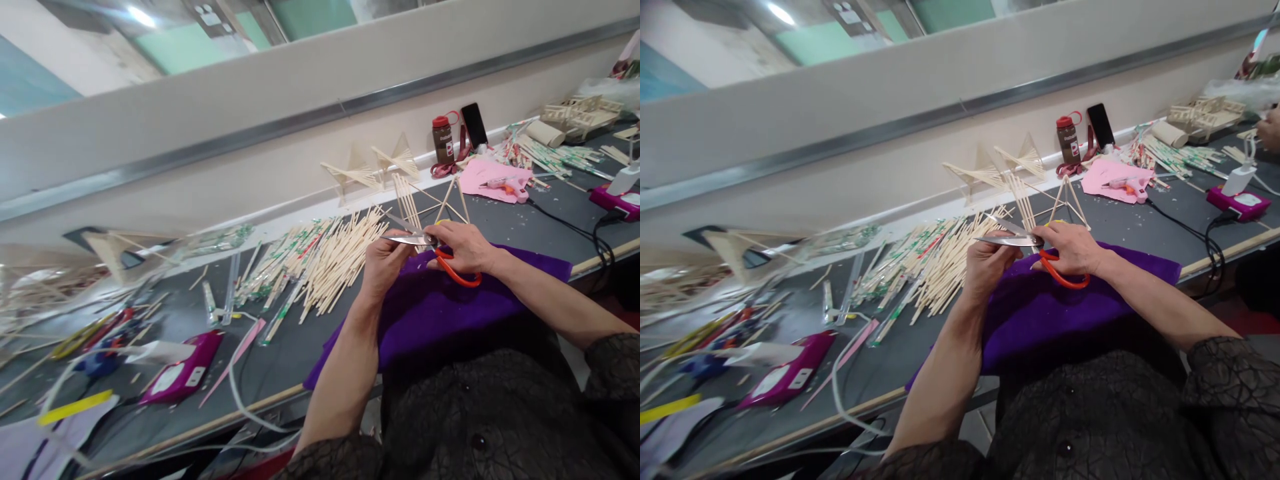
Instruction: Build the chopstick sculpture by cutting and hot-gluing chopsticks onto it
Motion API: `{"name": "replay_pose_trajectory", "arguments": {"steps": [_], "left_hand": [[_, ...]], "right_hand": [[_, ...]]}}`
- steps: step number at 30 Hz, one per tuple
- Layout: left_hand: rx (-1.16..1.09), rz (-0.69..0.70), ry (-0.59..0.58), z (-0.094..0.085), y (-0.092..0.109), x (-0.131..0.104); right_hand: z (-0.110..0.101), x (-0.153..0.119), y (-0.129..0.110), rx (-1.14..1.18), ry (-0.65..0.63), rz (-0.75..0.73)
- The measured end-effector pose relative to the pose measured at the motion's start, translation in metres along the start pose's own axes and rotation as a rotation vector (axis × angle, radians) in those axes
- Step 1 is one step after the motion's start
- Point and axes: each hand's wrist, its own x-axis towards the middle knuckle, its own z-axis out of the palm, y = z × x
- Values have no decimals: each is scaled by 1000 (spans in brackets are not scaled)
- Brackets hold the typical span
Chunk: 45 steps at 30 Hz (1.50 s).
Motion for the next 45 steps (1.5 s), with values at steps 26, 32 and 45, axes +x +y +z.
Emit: {"name": "replay_pose_trajectory", "arguments": {"steps": [26, 32, 45], "left_hand": [[45, -7, -121, -5, -2, -2], [15, -3, -119, 0, 6, -2], [47, -3, -16, 0, 7, 1]], "right_hand": [[3, -2, 8, 47, 54, -126], [-2, -3, 4, 35, 24, -94], [0, -2, 2, -94, 50, 78]]}}
